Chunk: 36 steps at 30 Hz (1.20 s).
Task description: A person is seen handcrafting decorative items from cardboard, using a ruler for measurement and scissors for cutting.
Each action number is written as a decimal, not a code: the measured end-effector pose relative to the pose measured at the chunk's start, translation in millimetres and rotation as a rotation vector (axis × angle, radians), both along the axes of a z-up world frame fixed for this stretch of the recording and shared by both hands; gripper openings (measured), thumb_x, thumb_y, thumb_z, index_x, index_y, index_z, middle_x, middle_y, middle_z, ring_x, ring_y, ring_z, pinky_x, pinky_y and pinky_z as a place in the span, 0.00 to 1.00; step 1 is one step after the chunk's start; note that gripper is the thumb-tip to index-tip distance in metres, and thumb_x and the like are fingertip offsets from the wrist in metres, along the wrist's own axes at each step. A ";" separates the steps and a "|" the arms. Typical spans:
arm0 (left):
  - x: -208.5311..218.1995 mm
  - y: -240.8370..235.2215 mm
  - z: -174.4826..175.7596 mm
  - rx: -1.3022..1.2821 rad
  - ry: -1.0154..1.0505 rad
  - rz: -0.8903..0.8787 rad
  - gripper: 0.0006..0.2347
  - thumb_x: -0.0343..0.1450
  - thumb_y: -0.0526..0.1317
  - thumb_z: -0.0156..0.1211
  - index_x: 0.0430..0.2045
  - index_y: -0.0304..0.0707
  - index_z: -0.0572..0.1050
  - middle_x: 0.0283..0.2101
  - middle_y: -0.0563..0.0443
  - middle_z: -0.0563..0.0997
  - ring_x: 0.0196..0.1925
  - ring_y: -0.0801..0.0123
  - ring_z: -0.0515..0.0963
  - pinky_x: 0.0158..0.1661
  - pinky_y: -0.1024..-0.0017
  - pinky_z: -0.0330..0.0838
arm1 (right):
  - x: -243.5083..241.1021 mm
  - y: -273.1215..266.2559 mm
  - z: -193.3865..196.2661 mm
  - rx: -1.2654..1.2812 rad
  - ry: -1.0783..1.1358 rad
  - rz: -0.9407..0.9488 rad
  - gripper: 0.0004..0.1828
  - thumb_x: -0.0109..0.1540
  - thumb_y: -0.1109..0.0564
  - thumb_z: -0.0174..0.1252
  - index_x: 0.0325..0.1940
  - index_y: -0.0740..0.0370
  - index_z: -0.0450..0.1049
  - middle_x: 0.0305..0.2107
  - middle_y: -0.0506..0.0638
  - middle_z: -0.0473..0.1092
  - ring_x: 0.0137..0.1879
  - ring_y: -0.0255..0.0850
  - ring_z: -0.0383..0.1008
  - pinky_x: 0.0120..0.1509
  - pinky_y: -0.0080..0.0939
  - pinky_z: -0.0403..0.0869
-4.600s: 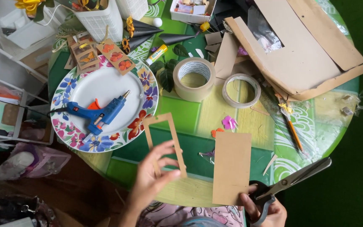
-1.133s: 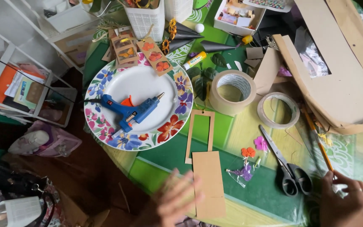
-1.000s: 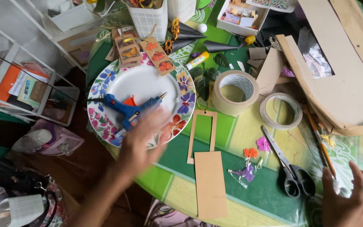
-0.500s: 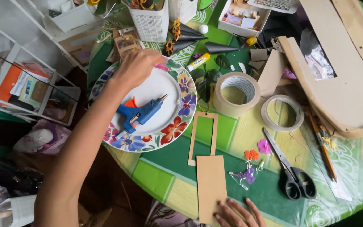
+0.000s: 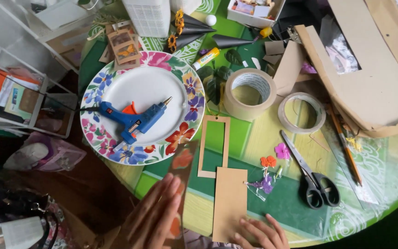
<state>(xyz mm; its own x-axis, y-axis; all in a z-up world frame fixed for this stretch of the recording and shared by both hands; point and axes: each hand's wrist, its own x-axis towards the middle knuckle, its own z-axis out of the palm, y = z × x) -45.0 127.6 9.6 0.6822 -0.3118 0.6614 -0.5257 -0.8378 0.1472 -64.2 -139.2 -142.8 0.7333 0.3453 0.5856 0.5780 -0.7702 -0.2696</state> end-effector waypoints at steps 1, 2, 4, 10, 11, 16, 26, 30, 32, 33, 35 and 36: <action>-5.2 5.2 1.0 0.046 0.099 -0.035 0.17 0.76 0.40 0.29 0.54 0.24 0.58 0.58 0.34 0.68 0.62 0.48 0.70 0.62 0.62 0.68 | 4.2 -10.0 -7.1 -0.108 -0.113 0.132 0.24 0.54 0.44 0.62 0.54 0.35 0.68 0.52 0.39 0.67 0.54 0.37 0.69 0.66 0.53 0.65; -5.3 -1.1 -14.8 0.046 0.096 -0.040 0.17 0.76 0.40 0.29 0.54 0.24 0.58 0.58 0.34 0.68 0.62 0.48 0.70 0.62 0.62 0.68 | 13.0 -17.1 2.6 -0.108 -0.115 0.127 0.24 0.54 0.44 0.62 0.54 0.35 0.68 0.52 0.39 0.67 0.54 0.37 0.69 0.66 0.53 0.65; -8.2 -14.4 -46.8 0.151 -0.210 -0.012 0.16 0.75 0.41 0.42 0.55 0.32 0.59 0.56 0.44 0.70 0.58 0.57 0.74 0.59 0.67 0.71 | 27.4 -32.6 22.1 -0.138 0.027 0.121 0.35 0.53 0.41 0.59 0.63 0.47 0.60 0.62 0.48 0.59 0.68 0.43 0.59 0.72 0.58 0.57; 4.4 -27.4 -21.7 0.044 -0.130 0.023 0.17 0.68 0.35 0.66 0.49 0.38 0.67 0.52 0.46 0.73 0.51 0.63 0.76 0.47 0.78 0.81 | 76.1 -6.8 87.3 -0.142 0.061 0.070 0.22 0.53 0.52 0.64 0.51 0.53 0.71 0.49 0.48 0.70 0.52 0.44 0.70 0.54 0.43 0.68; 6.2 -25.7 -21.7 0.043 -0.128 0.022 0.17 0.68 0.35 0.66 0.49 0.38 0.67 0.52 0.46 0.73 0.51 0.63 0.76 0.47 0.78 0.81 | 77.8 -5.6 90.2 -0.142 0.063 0.069 0.22 0.53 0.52 0.64 0.51 0.53 0.71 0.49 0.48 0.70 0.52 0.44 0.70 0.54 0.43 0.68; -4.2 -24.0 -45.7 -0.021 -0.049 0.122 0.14 0.68 0.38 0.60 0.48 0.38 0.71 0.53 0.48 0.71 0.52 0.65 0.73 0.47 0.78 0.79 | 80.7 -3.2 101.1 -0.054 0.042 0.142 0.12 0.53 0.61 0.63 0.41 0.62 0.75 0.39 0.51 0.75 0.42 0.40 0.76 0.46 0.37 0.76; 15.1 8.2 -58.6 -0.073 0.484 -0.055 0.31 0.56 0.35 0.51 0.59 0.39 0.60 0.66 0.42 0.59 0.68 0.56 0.60 0.66 0.49 0.45 | 34.0 -53.1 17.5 -0.245 0.217 0.254 0.12 0.49 0.52 0.64 0.35 0.54 0.75 0.39 0.50 0.76 0.40 0.39 0.78 0.45 0.41 0.80; -5.9 -6.4 -91.7 -0.039 0.274 -0.268 0.20 0.62 0.39 0.55 0.48 0.34 0.71 0.56 0.39 0.72 0.61 0.51 0.69 0.59 0.41 0.56 | 14.6 -24.3 0.3 -0.372 0.097 0.472 0.20 0.59 0.51 0.58 0.52 0.61 0.70 0.47 0.53 0.70 0.50 0.45 0.72 0.56 0.44 0.71; -14.7 -19.7 -111.4 -0.006 0.284 -0.345 0.14 0.69 0.42 0.57 0.43 0.33 0.76 0.53 0.40 0.76 0.58 0.53 0.72 0.57 0.45 0.58 | 6.7 -12.9 12.4 -0.315 0.005 0.396 0.22 0.59 0.52 0.58 0.55 0.60 0.66 0.52 0.48 0.67 0.58 0.39 0.68 0.64 0.38 0.67; -15.8 -24.6 -116.2 -0.021 0.276 -0.325 0.14 0.68 0.44 0.60 0.43 0.33 0.76 0.52 0.40 0.76 0.58 0.52 0.71 0.58 0.44 0.58 | 4.0 -8.3 15.8 -0.252 0.032 0.321 0.22 0.56 0.51 0.61 0.52 0.58 0.69 0.49 0.45 0.70 0.54 0.38 0.71 0.61 0.36 0.69; -16.7 -33.5 -128.1 -0.037 0.269 -0.303 0.15 0.68 0.45 0.64 0.42 0.34 0.76 0.52 0.41 0.76 0.58 0.51 0.71 0.58 0.43 0.58 | 0.4 -10.2 5.3 -0.191 0.059 0.248 0.21 0.54 0.50 0.63 0.49 0.55 0.71 0.46 0.42 0.72 0.51 0.36 0.74 0.58 0.35 0.72; -16.7 -37.5 -135.1 -0.031 0.167 -0.264 0.12 0.68 0.45 0.65 0.39 0.38 0.77 0.50 0.45 0.77 0.55 0.57 0.73 0.56 0.49 0.63 | -0.7 -16.8 -8.5 -0.209 -0.007 0.289 0.18 0.56 0.50 0.62 0.48 0.53 0.71 0.46 0.42 0.71 0.51 0.34 0.73 0.58 0.35 0.72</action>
<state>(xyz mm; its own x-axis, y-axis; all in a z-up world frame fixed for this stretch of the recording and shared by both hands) -61.8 90.1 -125.5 0.6803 -0.4742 0.5589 -0.6911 -0.6690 0.2736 -64.8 -156.0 -151.3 0.5839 0.6510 0.4851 0.7814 -0.6128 -0.1181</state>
